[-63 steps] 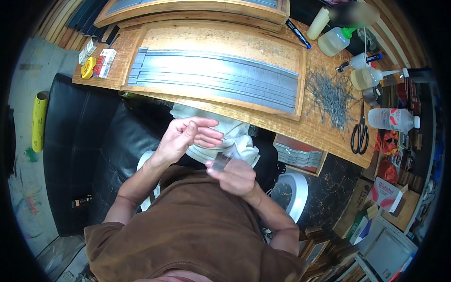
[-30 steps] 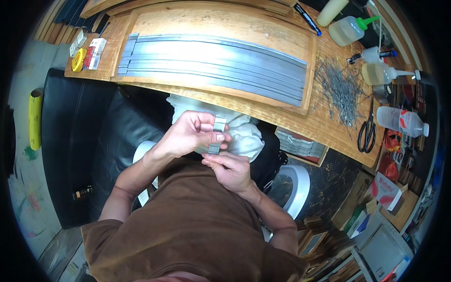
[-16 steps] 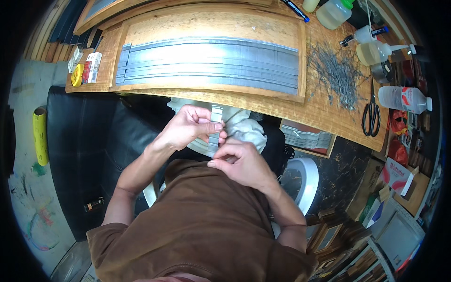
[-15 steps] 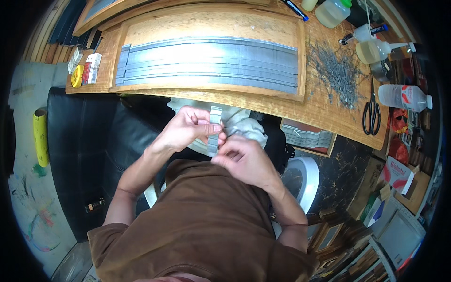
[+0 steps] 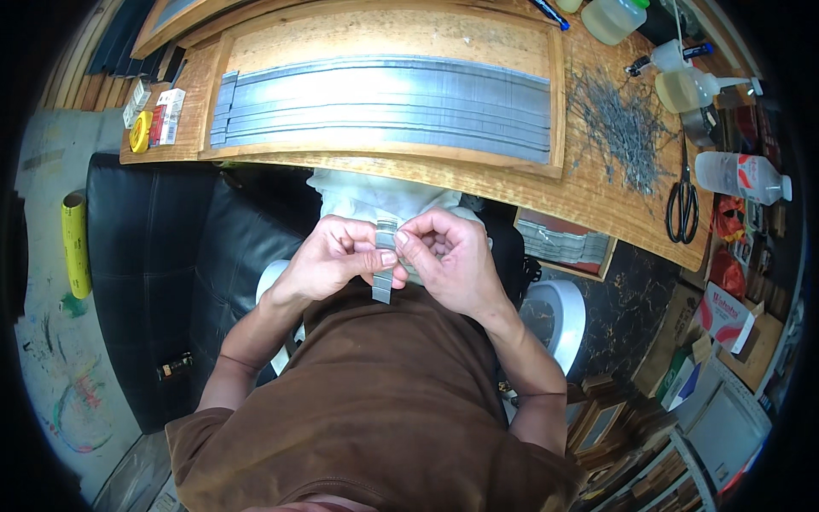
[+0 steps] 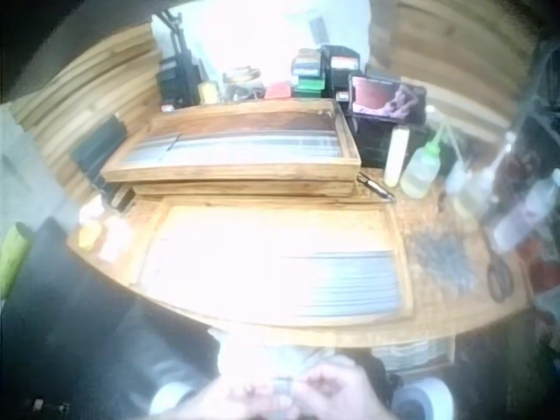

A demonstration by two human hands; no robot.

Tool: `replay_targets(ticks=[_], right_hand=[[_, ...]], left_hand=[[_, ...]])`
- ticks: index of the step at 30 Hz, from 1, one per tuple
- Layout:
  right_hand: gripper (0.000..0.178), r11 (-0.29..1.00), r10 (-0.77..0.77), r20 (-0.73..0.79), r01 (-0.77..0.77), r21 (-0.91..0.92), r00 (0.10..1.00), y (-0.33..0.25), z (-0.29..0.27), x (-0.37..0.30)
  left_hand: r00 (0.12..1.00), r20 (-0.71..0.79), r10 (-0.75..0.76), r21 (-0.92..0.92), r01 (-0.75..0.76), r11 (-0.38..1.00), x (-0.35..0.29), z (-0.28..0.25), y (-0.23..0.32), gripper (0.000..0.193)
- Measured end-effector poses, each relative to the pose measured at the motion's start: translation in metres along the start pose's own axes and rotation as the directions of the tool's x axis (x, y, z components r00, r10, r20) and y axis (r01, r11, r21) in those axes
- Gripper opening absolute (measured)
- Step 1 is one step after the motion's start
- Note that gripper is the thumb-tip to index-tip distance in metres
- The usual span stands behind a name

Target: The person repeatedly picks up small metal strips and pins from a wooden tray, inserts the pins into the strips, and places the assembled units back into the tray. The process is performed one at a time with both hands.

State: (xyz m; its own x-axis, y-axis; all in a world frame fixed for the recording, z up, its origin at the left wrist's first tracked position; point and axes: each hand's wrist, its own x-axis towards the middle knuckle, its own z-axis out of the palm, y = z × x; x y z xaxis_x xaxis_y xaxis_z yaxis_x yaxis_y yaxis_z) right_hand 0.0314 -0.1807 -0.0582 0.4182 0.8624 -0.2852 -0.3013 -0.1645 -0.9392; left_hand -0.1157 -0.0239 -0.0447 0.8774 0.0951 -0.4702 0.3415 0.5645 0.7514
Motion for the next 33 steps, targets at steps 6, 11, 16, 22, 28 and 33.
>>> replay_targets(ticks=[6, 11, 16, 22, 28, 33], right_hand=[[0.007, 0.985, 0.098, 0.010, -0.099, 0.139, 0.995, -0.007, 0.005, 0.001], [0.009, 0.973, 0.131, 0.011, -0.131, 0.190, 0.991, 0.000, 0.006, 0.002], [0.011, 0.977, 0.144, 0.024, -0.146, 0.155, 0.989, 0.000, 0.006, 0.002], [0.012, 0.979, 0.133, 0.017, -0.134, 0.153, 0.991, 0.001, 0.005, 0.003], [0.011, 0.984, 0.127, -0.005, -0.126, 0.127, 0.992, 0.001, 0.005, 0.002], [0.010, 0.991, 0.079, -0.053, -0.073, 0.110, 0.995, 0.005, 0.006, 0.003]], left_hand=[[1.000, 0.011, -0.008, -0.035, 0.009, 0.999, 0.002, -0.004, -0.003, 0.016], [0.999, -0.006, -0.041, -0.108, 0.040, 0.993, 0.000, -0.002, -0.004, 0.015], [0.999, -0.005, -0.035, -0.089, 0.034, 0.995, 0.000, -0.004, -0.007, 0.015], [0.999, -0.020, -0.035, -0.088, 0.034, 0.996, -0.001, -0.002, -0.005, 0.015], [0.999, -0.030, -0.040, -0.109, 0.037, 0.993, -0.001, -0.003, -0.006, 0.016], [0.998, -0.050, -0.048, -0.109, 0.043, 0.993, -0.001, -0.003, -0.005, 0.017]])
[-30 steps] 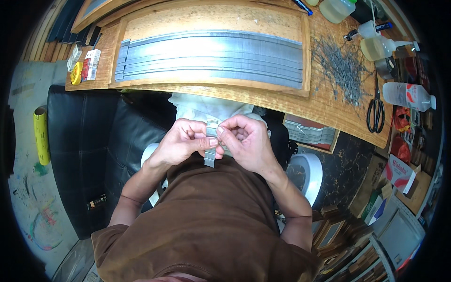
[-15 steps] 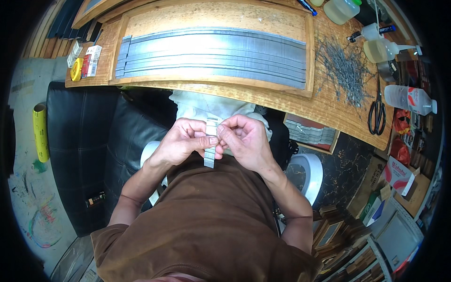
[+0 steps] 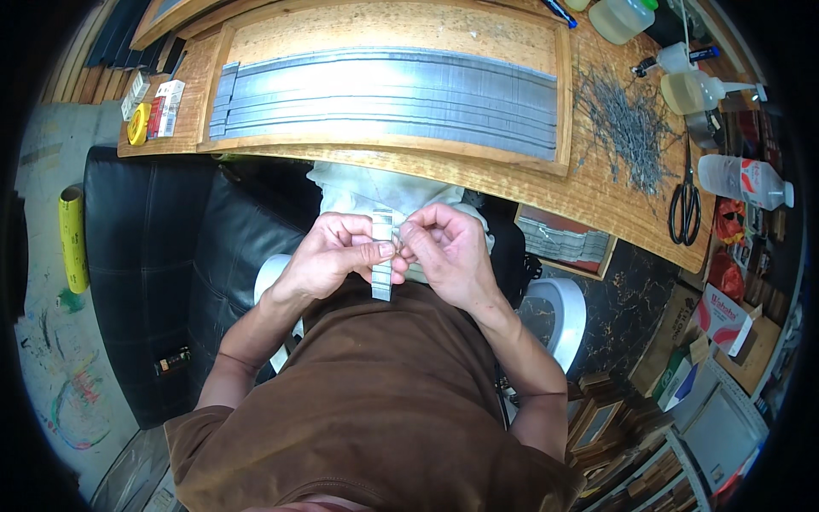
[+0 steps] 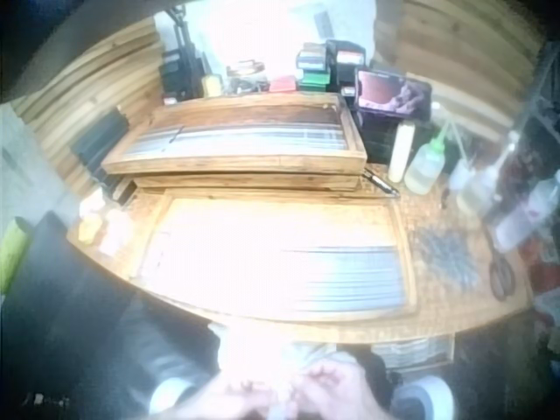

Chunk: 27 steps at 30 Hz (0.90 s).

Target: The person repeatedly picks up small metal strips and pins from a wooden tray, inserts the pins into the strips, and places the assembled units back into the tray. The process is performed one at a time with both hands.

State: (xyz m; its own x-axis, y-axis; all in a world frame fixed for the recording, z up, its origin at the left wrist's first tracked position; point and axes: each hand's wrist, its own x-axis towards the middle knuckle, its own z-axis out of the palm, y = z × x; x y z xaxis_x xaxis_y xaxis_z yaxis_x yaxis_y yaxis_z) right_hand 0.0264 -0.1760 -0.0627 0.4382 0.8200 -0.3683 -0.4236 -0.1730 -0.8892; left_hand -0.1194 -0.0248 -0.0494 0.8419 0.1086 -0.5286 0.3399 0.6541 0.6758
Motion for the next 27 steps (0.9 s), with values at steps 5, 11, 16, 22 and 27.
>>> replay_targets(ticks=[5, 11, 16, 22, 27], right_hand=[[0.010, 0.993, -0.082, -0.051, 0.086, 0.083, 0.995, -0.005, -0.003, 0.001], [0.009, 0.954, -0.044, 0.044, 0.055, -0.294, 0.998, -0.020, -0.015, -0.001], [0.008, 0.912, -0.123, 0.067, 0.140, -0.385, 0.990, -0.026, -0.013, -0.002], [0.009, 0.868, -0.226, 0.104, 0.248, -0.429, 0.969, -0.019, -0.015, 0.001], [0.008, 0.846, -0.180, 0.112, 0.212, -0.489, 0.977, -0.025, -0.014, 0.000]], left_hand=[[1.000, 0.011, 0.028, 0.012, -0.029, 1.000, -0.002, 0.001, -0.001, 0.031], [0.998, 0.055, 0.011, 0.002, -0.011, 1.000, -0.004, 0.002, 0.002, 0.047], [0.999, 0.035, 0.027, -0.012, -0.026, 1.000, -0.005, 0.003, 0.002, 0.045], [0.999, 0.025, 0.038, -0.024, -0.038, 0.999, -0.005, 0.004, 0.001, 0.044], [0.999, 0.025, 0.032, -0.016, -0.032, 0.999, -0.005, 0.004, 0.001, 0.044]])
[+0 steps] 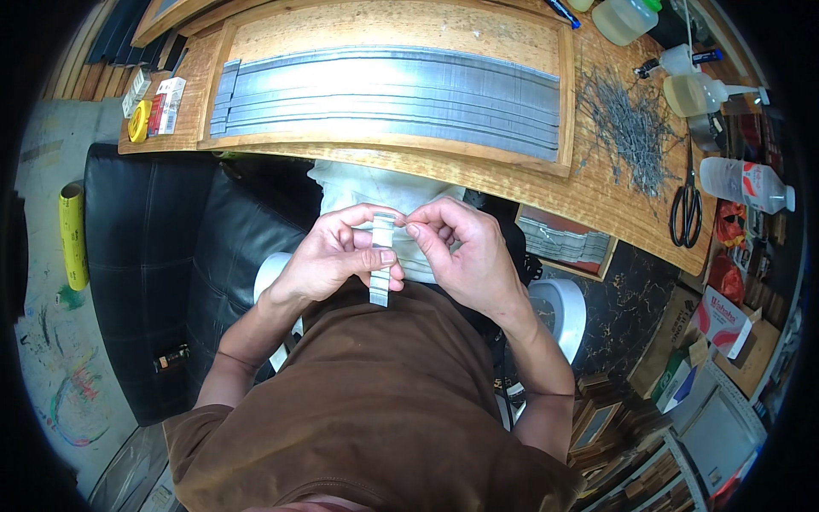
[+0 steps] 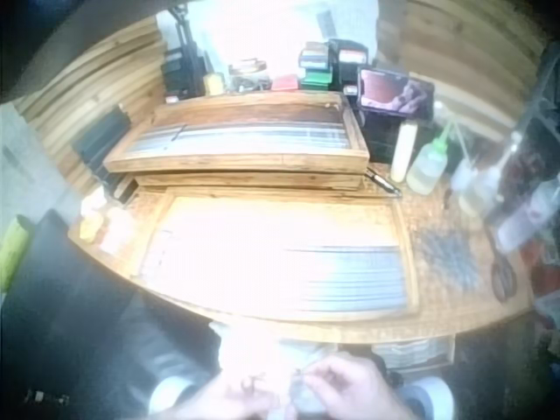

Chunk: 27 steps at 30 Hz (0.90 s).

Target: The person repeatedly picks up small metal strips and pins from a wooden tray, inserts the pins into the strips, and places the assembled units back into the tray. The process is performed one at a time with both hands.

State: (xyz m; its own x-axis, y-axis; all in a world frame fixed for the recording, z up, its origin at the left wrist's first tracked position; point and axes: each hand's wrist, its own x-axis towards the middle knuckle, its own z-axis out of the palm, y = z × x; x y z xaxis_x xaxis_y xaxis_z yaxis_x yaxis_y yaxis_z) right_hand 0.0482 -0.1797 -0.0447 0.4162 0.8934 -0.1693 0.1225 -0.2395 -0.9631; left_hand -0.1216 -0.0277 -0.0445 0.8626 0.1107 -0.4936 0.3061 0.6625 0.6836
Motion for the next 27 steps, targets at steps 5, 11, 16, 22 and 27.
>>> replay_targets(ticks=[5, 11, 16, 22, 27], right_hand=[[0.006, 0.999, 0.038, 0.019, -0.038, 0.014, 0.999, -0.001, -0.001, 0.002], [0.005, 0.995, 0.095, 0.046, -0.097, 0.036, 0.994, -0.006, -0.002, 0.005], [0.007, 0.990, 0.132, 0.108, -0.136, 0.030, 0.985, -0.007, -0.005, 0.006], [0.011, 0.946, 0.144, 0.162, -0.184, 0.268, 0.976, -0.003, -0.006, 0.001], [0.018, 0.914, 0.068, 0.079, -0.094, 0.394, 0.995, 0.012, -0.002, -0.003]], left_hand=[[1.000, 0.007, -0.013, 0.044, 0.013, 0.999, 0.000, 0.000, 0.001, 0.043], [1.000, 0.022, -0.005, 0.075, 0.003, 0.997, 0.001, 0.000, -0.007, 0.035], [1.000, 0.019, -0.004, 0.068, 0.002, 0.998, 0.000, -0.001, -0.006, 0.033], [1.000, -0.006, 0.014, 0.065, -0.014, 0.998, -0.001, -0.002, -0.002, 0.029], [0.999, -0.037, 0.028, 0.146, -0.023, 0.989, -0.001, -0.006, -0.005, 0.023]])
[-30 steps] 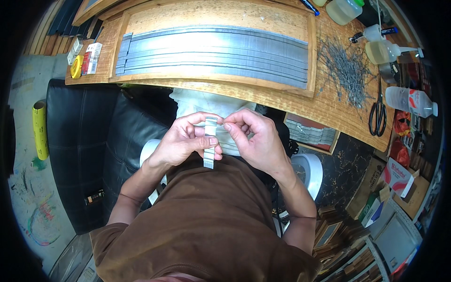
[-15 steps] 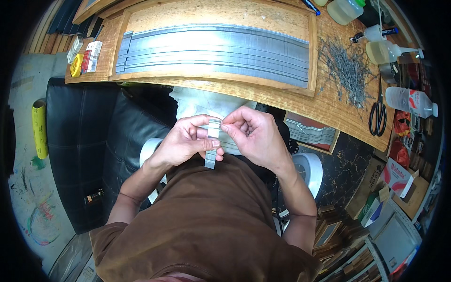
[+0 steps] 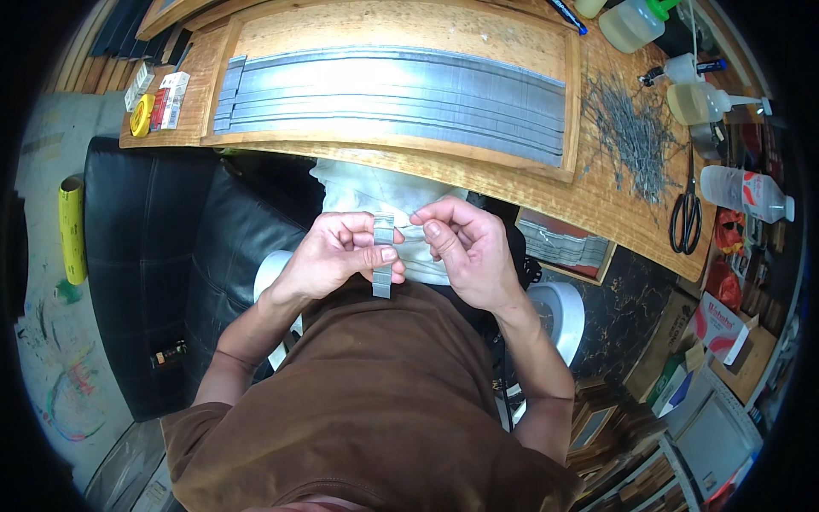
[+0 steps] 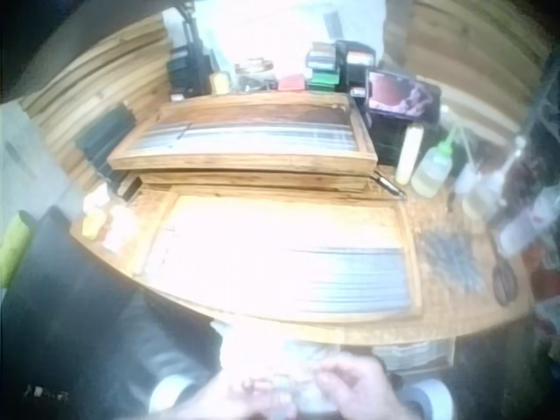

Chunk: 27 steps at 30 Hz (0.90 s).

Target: The person repeatedly picks up small metal strips and pins from a wooden tray, inserts the pins into the strips, and places the assembled units back into the tray. The process is performed one at a time with both hands.

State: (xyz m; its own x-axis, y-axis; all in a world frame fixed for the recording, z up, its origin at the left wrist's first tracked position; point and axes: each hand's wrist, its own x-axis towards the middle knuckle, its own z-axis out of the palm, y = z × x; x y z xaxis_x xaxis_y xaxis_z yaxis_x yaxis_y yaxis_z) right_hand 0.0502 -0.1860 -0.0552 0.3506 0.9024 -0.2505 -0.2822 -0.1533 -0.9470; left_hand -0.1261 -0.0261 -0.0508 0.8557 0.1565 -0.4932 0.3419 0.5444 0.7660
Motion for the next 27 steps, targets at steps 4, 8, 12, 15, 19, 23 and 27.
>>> replay_targets(ticks=[4, 8, 12, 15, 19, 23, 27], right_hand=[[0.016, 0.975, 0.067, -0.015, -0.062, 0.212, 0.998, 0.016, 0.001, 0.003], [0.015, 0.934, 0.124, -0.003, -0.115, 0.337, 0.992, 0.017, 0.006, 0.004], [0.016, 0.945, 0.167, 0.063, -0.178, 0.274, 0.984, 0.022, 0.001, 0.005], [0.016, 0.964, 0.152, 0.097, -0.169, 0.203, 0.984, 0.022, 0.001, 0.010], [0.016, 0.963, 0.136, 0.086, -0.152, 0.223, 0.987, 0.024, 0.003, 0.008], [0.016, 0.948, 0.122, 0.072, -0.137, 0.288, 0.990, 0.030, 0.007, 0.007], [0.016, 0.892, 0.166, 0.124, -0.202, 0.405, 0.978, 0.031, 0.007, 0.006]], left_hand=[[1.000, -0.010, -0.003, 0.025, 0.003, 1.000, 0.001, 0.000, 0.000, 0.020], [1.000, -0.003, -0.013, 0.017, 0.013, 1.000, 0.001, 0.003, 0.005, 0.021], [0.998, 0.037, -0.040, -0.091, 0.044, 0.995, 0.002, 0.000, 0.003, 0.022], [0.995, 0.076, -0.062, -0.143, 0.072, 0.987, 0.003, -0.003, -0.002, 0.022], [0.995, 0.068, -0.075, -0.186, 0.086, 0.979, 0.003, -0.001, -0.004, 0.023], [0.997, 0.055, -0.052, -0.157, 0.060, 0.986, 0.005, -0.001, -0.005, 0.024], [0.997, 0.059, -0.042, -0.092, 0.048, 0.995, 0.007, -0.002, -0.004, 0.022]])
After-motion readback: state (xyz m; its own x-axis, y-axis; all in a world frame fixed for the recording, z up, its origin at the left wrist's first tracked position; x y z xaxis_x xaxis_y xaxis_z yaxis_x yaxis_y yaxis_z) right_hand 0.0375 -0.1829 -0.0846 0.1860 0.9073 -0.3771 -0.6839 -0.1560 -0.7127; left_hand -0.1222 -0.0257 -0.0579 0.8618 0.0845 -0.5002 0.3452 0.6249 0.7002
